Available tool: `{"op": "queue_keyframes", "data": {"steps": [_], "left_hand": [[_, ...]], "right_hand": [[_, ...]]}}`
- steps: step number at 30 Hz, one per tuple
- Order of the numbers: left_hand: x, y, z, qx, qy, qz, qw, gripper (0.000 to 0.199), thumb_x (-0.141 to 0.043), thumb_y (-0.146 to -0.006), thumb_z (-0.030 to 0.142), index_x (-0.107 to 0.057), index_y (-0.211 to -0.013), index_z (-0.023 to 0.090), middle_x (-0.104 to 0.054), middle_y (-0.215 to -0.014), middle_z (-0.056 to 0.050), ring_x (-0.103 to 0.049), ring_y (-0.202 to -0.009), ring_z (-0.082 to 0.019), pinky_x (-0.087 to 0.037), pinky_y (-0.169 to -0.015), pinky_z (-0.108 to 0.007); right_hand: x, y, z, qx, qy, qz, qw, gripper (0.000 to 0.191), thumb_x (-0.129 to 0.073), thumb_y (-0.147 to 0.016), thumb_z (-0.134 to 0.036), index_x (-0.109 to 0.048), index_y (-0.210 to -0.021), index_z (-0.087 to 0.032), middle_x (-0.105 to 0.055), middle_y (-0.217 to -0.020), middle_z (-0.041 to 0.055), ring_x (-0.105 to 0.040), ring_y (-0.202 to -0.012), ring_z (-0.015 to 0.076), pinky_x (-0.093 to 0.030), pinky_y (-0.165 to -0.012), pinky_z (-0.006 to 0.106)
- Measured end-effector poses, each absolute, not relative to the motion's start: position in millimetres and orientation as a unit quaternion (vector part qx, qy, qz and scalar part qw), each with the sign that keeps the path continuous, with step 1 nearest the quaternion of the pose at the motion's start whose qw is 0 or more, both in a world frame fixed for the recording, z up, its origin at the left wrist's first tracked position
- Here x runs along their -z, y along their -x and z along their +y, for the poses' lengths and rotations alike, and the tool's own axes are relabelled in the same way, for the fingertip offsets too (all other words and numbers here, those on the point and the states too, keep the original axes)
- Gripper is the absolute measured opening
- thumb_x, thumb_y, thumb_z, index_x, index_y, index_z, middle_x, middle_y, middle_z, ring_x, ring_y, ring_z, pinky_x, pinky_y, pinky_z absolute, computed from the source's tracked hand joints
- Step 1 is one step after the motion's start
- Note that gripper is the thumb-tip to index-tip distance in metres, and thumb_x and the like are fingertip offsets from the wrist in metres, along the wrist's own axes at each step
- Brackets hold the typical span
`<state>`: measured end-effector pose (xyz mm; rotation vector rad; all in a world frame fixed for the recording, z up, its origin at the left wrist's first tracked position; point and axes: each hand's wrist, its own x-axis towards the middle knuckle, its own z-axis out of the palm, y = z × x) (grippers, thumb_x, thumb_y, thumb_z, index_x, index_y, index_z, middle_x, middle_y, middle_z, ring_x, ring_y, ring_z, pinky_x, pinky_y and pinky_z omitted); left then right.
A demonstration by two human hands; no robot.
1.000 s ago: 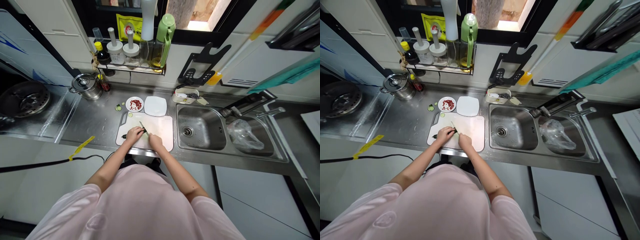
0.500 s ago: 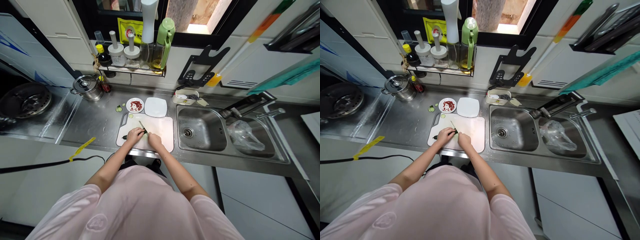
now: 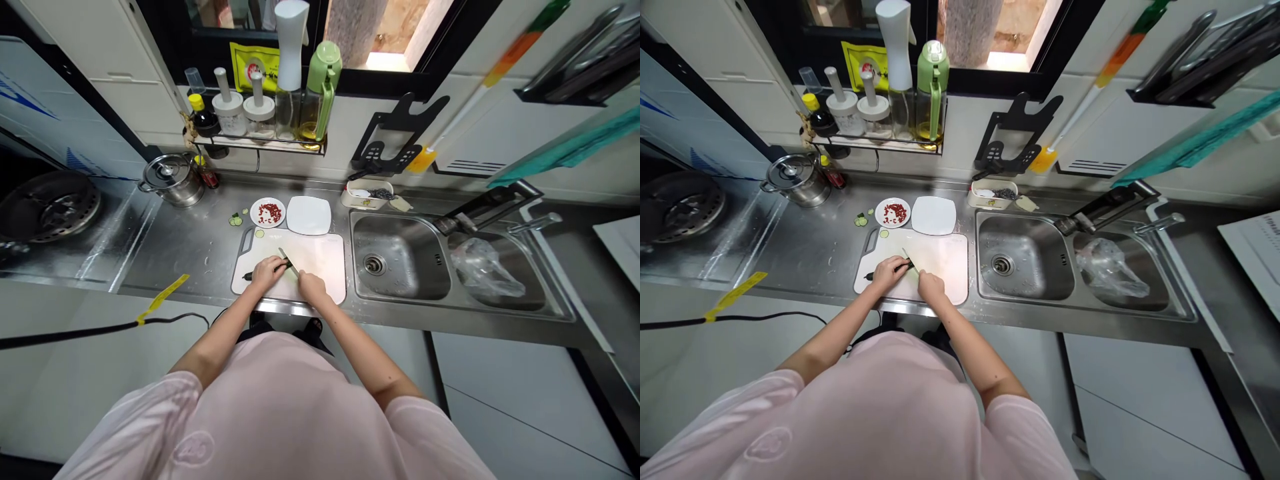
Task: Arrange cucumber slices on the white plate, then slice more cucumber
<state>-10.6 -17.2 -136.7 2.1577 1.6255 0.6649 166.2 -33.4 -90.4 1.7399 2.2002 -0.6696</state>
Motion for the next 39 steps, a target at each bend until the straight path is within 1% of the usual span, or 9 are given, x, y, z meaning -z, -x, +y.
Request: {"op": "queue_keyframes", "data": {"steps": [5,12,18,22,33,39], "left_hand": [[137.1,11.0,-17.4,-0.235,-0.763,0.574,0.183,0.023,-0.052,-0.089,0.031,-0.068,-0.105,0.027,-0.067,-0.103,-0.001,-0.061,-0.095,-0.014,-0.047,-0.083,-0.025],[134.0,9.9,-18.5,-0.232,-0.758,0.58,0.186,0.023,-0.052,-0.088,0.03,-0.068,-0.106,0.027,-0.066,-0.105,-0.001,-0.061,-0.096,-0.014,-0.047,-0.085,-0.025],[131.9,9.2,-19.0,-0.231,-0.755,0.584,0.19,0.024,-0.052,-0.089,0.031,-0.068,-0.107,0.028,-0.066,-0.105,-0.001,-0.061,-0.097,-0.014,-0.047,-0.085,-0.025],[131.6,9.0,-19.0,-0.23,-0.755,0.585,0.189,0.024,-0.052,-0.089,0.032,-0.068,-0.107,0.028,-0.067,-0.104,-0.002,-0.061,-0.096,-0.014,-0.047,-0.084,-0.025],[133.7,9.6,-18.7,-0.228,-0.755,0.586,0.185,0.024,-0.052,-0.089,0.033,-0.068,-0.106,0.028,-0.067,-0.104,-0.002,-0.061,-0.096,-0.015,-0.047,-0.083,-0.025],[131.7,10.0,-19.1,-0.227,-0.755,0.586,0.187,0.025,-0.051,-0.089,0.034,-0.068,-0.106,0.028,-0.067,-0.104,-0.002,-0.061,-0.097,-0.015,-0.047,-0.083,-0.026]], "right_hand": [[90.3,-175.6,-44.7,0.234,-0.595,0.757,0.135,0.023,-0.037,-0.09,-0.012,-0.051,-0.108,-0.015,-0.067,-0.097,0.0136,-0.065,-0.093,0.0229,-0.046,-0.074,0.03],[84.3,-184.4,-55.2,0.245,-0.596,0.749,0.152,0.023,-0.038,-0.09,-0.012,-0.05,-0.109,-0.015,-0.066,-0.099,0.0146,-0.064,-0.094,0.0235,-0.045,-0.074,0.031],[79.1,-188.9,-62.1,0.251,-0.604,0.737,0.167,0.022,-0.038,-0.092,-0.015,-0.051,-0.11,-0.015,-0.066,-0.1,0.0152,-0.064,-0.095,0.0229,-0.044,-0.075,0.03],[78.4,-194.1,-65.8,0.259,-0.598,0.74,0.168,0.024,-0.041,-0.089,-0.015,-0.052,-0.11,-0.014,-0.066,-0.1,0.0148,-0.064,-0.095,0.0237,-0.044,-0.074,0.03],[81.2,-202.6,-74.8,0.257,-0.608,0.731,0.174,0.023,-0.041,-0.091,-0.022,-0.054,-0.11,-0.016,-0.067,-0.1,0.0139,-0.064,-0.093,0.0244,-0.044,-0.072,0.03],[79.2,-210.8,-72.0,0.257,-0.612,0.729,0.168,0.026,-0.036,-0.094,-0.028,-0.056,-0.109,-0.018,-0.066,-0.102,0.0136,-0.064,-0.095,0.0233,-0.043,-0.074,0.03]]}}
